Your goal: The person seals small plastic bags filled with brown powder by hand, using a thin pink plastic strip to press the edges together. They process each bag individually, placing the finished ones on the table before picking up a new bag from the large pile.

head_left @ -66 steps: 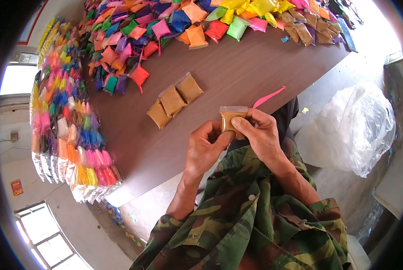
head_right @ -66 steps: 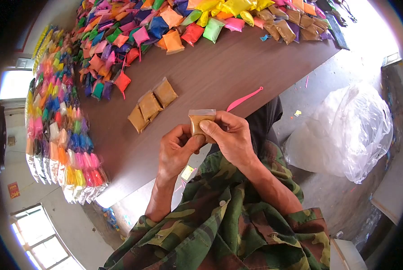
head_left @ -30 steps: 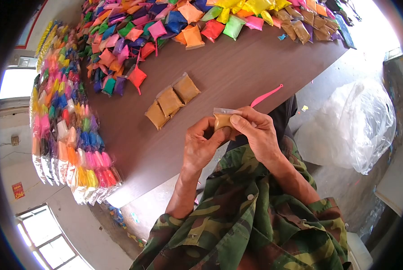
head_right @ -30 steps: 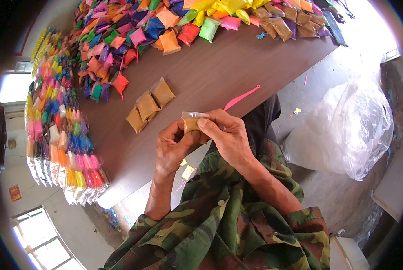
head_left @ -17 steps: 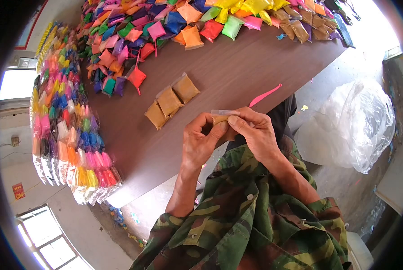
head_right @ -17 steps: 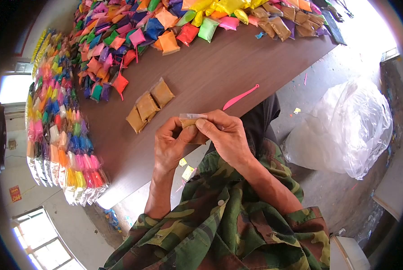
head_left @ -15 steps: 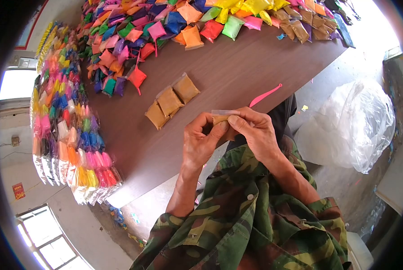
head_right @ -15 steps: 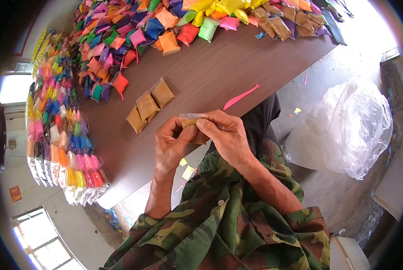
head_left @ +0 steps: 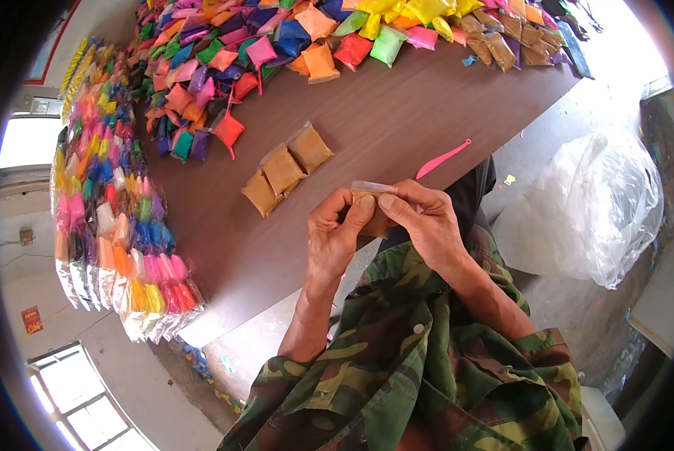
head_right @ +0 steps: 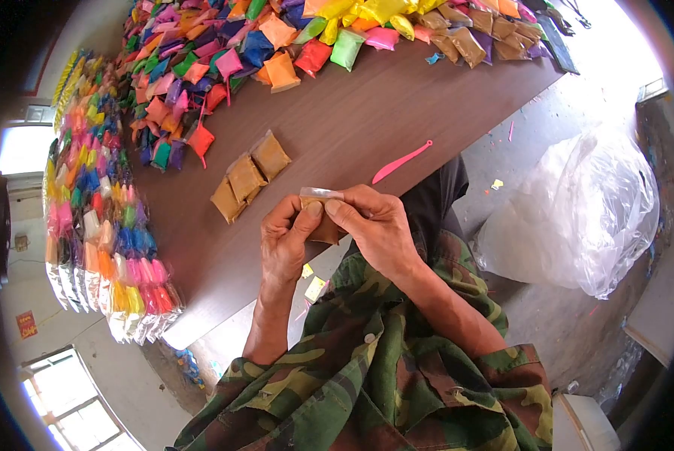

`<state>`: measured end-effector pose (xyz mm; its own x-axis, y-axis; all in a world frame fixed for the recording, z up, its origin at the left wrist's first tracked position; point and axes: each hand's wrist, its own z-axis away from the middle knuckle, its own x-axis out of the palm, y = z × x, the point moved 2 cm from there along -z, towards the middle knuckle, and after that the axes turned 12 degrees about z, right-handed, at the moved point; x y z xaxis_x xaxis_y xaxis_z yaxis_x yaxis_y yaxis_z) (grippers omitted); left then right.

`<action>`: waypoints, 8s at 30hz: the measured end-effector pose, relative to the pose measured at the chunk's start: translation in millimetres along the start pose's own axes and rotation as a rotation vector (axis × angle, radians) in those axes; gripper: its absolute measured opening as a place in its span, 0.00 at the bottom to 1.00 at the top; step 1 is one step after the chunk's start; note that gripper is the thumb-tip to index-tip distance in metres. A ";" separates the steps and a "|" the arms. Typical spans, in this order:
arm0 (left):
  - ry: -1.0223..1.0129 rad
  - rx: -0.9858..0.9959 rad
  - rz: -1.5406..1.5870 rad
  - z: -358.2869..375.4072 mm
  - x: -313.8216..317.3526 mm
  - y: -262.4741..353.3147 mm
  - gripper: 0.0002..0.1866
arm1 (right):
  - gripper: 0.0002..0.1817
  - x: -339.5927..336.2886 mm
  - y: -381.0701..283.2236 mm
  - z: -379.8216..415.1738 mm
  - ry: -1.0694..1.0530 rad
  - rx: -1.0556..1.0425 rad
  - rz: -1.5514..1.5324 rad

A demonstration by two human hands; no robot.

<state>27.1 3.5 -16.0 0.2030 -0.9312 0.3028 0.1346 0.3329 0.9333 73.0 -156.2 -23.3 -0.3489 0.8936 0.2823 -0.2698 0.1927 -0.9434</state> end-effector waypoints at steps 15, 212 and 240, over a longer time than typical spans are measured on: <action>-0.019 -0.056 -0.027 0.6 14.9 18.2 0.14 | 0.10 -1.0 -0.9 -0.6 -0.048 -0.002 -0.072; -0.107 0.152 -0.106 -3.6 123.5 23.0 0.12 | 0.16 -100.3 -37.8 64.0 -0.081 -0.236 0.112; 0.121 -0.004 -0.024 3.0 121.1 24.2 0.21 | 0.13 -98.9 -35.6 69.1 0.055 -0.055 -0.027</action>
<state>52.1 -101.7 43.8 0.3156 -0.9140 0.2550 0.1449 0.3120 0.9389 55.1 -279.4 -5.7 -0.2917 0.9084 0.2995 -0.2281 0.2380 -0.9441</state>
